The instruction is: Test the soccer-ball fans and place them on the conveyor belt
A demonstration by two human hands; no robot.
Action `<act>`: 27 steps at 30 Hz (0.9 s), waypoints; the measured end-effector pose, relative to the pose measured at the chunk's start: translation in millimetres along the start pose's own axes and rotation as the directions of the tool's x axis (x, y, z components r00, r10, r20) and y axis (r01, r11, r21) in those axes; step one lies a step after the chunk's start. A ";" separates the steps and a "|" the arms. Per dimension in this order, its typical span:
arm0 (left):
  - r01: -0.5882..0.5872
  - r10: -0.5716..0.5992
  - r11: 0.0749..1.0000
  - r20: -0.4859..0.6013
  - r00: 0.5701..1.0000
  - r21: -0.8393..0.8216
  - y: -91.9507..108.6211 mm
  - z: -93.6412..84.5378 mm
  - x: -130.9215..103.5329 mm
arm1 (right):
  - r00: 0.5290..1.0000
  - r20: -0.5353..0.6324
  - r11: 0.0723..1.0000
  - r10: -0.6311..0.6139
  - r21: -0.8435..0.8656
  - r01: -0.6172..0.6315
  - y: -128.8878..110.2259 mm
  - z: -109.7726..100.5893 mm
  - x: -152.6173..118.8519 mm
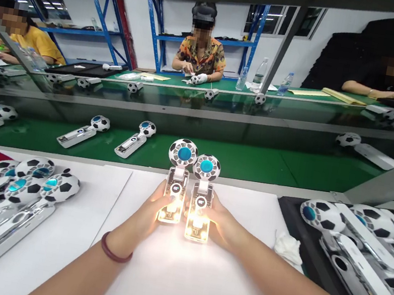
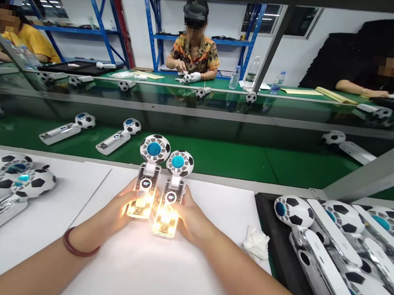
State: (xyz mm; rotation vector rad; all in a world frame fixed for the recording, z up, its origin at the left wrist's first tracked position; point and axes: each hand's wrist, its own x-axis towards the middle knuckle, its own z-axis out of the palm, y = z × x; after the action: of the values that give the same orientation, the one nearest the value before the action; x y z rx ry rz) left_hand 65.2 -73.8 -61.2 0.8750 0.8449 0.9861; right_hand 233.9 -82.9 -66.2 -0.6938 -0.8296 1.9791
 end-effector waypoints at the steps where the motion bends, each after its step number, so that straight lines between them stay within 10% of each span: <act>1: -0.005 0.005 1.000 0.009 1.000 -0.010 -0.6 -0.1 0.5 | 1.000 -0.003 1.000 -0.006 0.010 0.006 0.6 0.0 0.5; 27: -0.003 0.003 1.000 -0.010 1.000 -0.005 1.0 2.0 -0.3 | 1.000 -0.016 0.997 0.009 0.071 -0.008 1.7 -3.6 2.9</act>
State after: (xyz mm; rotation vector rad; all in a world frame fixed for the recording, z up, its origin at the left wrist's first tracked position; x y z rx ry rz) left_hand 66.6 -74.2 -59.4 0.8678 0.8492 0.9958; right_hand 234.4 -80.1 -70.2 -0.6722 -0.7443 1.9985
